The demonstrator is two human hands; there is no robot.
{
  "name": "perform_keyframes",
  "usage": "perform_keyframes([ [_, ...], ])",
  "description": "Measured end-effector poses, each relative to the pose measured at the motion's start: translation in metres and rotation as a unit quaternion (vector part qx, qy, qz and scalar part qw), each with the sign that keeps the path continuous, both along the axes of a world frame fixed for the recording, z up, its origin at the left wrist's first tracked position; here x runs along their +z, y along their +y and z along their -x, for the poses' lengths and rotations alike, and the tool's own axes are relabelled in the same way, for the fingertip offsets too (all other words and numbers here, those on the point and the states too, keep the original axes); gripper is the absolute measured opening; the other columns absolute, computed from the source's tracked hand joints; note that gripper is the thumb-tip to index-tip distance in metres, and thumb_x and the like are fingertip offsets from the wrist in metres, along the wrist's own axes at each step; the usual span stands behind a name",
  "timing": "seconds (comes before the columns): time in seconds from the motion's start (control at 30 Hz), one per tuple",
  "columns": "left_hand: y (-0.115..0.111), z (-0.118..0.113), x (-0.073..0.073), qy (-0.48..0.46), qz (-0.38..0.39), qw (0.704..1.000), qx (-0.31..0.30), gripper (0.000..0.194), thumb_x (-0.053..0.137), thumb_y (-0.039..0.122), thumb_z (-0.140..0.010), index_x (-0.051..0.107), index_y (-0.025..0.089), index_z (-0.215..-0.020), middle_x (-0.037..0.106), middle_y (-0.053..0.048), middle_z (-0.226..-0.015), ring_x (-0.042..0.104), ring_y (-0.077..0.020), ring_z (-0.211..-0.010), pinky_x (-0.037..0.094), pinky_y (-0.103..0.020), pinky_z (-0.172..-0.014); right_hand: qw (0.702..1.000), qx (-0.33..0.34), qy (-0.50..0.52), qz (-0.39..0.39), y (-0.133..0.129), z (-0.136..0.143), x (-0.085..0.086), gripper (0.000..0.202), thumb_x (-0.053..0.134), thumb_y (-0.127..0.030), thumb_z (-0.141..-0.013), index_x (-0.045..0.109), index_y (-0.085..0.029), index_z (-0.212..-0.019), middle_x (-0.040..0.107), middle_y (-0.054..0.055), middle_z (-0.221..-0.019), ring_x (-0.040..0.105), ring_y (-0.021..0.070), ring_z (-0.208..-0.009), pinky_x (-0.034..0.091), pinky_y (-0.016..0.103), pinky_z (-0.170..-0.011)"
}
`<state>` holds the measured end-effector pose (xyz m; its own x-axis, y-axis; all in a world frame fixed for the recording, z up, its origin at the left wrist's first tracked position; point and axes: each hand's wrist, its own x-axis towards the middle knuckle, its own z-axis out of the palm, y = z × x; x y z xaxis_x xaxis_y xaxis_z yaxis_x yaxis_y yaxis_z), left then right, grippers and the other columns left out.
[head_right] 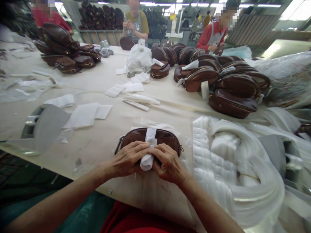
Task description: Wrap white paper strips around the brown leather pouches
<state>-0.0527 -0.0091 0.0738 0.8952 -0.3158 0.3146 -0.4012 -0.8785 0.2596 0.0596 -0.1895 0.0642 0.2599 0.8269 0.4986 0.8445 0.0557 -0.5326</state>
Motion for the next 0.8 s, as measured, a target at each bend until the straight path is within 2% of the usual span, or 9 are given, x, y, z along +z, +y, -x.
perform_keyframes([
  [0.07,0.0,0.001,-0.008,-0.02,-0.024,1.0,-0.005,0.041,0.051,0.031,-0.089,0.046,0.008,-0.124,0.054,-0.016,-0.123,0.047,-0.0259,-0.114,0.044,-0.041,-0.098,0.999,0.028,-0.022,0.031,-0.007,-0.001,0.004,0.042,0.053,-0.015,-0.077,0.053,-0.017,-0.118,0.06,0.011,-0.106,0.056,0.0219,-0.097,0.047,0.039,-0.084],
  [0.13,0.002,0.001,-0.008,-0.023,-0.049,0.998,-0.008,0.042,0.051,0.031,-0.089,0.046,0.009,-0.125,0.053,-0.016,-0.124,0.047,-0.0264,-0.115,0.044,-0.041,-0.097,0.995,0.048,-0.062,0.064,-0.013,-0.003,0.009,0.048,0.054,-0.014,-0.075,0.048,-0.014,-0.123,0.059,0.013,-0.111,0.054,0.0241,-0.101,0.045,0.042,-0.086],
  [0.27,0.008,-0.001,0.006,-0.003,-0.094,0.995,-0.041,0.047,0.055,0.03,-0.087,0.044,0.008,-0.127,0.053,-0.016,-0.125,0.048,-0.0258,-0.115,0.044,-0.038,-0.098,0.979,0.087,-0.142,0.114,-0.016,-0.009,0.017,0.05,0.05,-0.009,-0.075,0.046,-0.012,-0.125,0.058,0.014,-0.115,0.053,0.0247,-0.104,0.043,0.042,-0.087],
  [0.37,0.011,-0.003,0.012,0.0,-0.129,0.989,-0.074,0.044,0.053,0.026,-0.089,0.044,0.007,-0.127,0.053,-0.018,-0.125,0.049,-0.0249,-0.115,0.045,-0.038,-0.097,0.968,0.111,-0.188,0.126,-0.011,-0.013,0.016,0.039,0.046,-0.008,-0.079,0.049,-0.011,-0.118,0.06,0.014,-0.11,0.054,0.0226,-0.097,0.046,0.038,-0.082],
  [0.47,0.009,-0.002,0.003,-0.046,-0.197,0.977,-0.072,0.034,0.042,0.014,-0.091,0.048,0.005,-0.123,0.054,-0.02,-0.124,0.052,-0.0265,-0.114,0.049,-0.039,-0.089,0.956,0.12,-0.247,0.103,-0.005,-0.013,0.0,0.026,0.039,-0.008,-0.087,0.053,-0.009,-0.109,0.061,0.015,-0.105,0.054,0.0211,-0.087,0.047,0.036,-0.074],
  [0.57,0.003,0.002,-0.013,-0.118,-0.257,0.957,-0.061,0.033,0.037,0.007,-0.089,0.052,0.002,-0.117,0.056,-0.022,-0.121,0.053,-0.0294,-0.114,0.05,-0.039,-0.087,0.946,0.099,-0.305,0.045,-0.003,-0.008,-0.019,0.026,0.034,-0.006,-0.09,0.055,-0.007,-0.105,0.063,0.016,-0.102,0.054,0.0208,-0.08,0.047,0.036,-0.069],
  [0.63,-0.001,0.005,-0.02,-0.145,-0.264,0.952,-0.056,0.034,0.037,0.007,-0.088,0.053,0.0,-0.117,0.057,-0.022,-0.12,0.054,-0.0297,-0.114,0.048,-0.039,-0.091,0.944,0.085,-0.318,0.033,-0.004,-0.007,-0.025,0.027,0.033,-0.006,-0.091,0.056,-0.005,-0.105,0.064,0.015,-0.1,0.054,0.0202,-0.078,0.046,0.035,-0.068],
  [0.7,-0.003,0.009,-0.024,-0.151,-0.253,0.954,-0.049,0.039,0.036,0.006,-0.086,0.051,0.001,-0.121,0.056,-0.022,-0.122,0.052,-0.0295,-0.117,0.047,-0.039,-0.094,0.942,0.093,-0.32,0.053,-0.006,-0.008,-0.021,0.027,0.034,-0.009,-0.092,0.057,-0.006,-0.106,0.064,0.013,-0.1,0.054,0.0187,-0.079,0.046,0.033,-0.067],
  [0.8,-0.001,0.014,-0.03,-0.182,-0.195,0.963,-0.029,0.051,0.032,0.003,-0.083,0.041,0.004,-0.133,0.056,-0.02,-0.124,0.05,-0.0298,-0.12,0.044,-0.041,-0.096,0.925,0.131,-0.339,0.113,-0.012,-0.015,-0.002,0.03,0.034,-0.017,-0.095,0.057,-0.01,-0.114,0.062,0.009,-0.108,0.054,0.0162,-0.084,0.045,0.03,-0.066],
])
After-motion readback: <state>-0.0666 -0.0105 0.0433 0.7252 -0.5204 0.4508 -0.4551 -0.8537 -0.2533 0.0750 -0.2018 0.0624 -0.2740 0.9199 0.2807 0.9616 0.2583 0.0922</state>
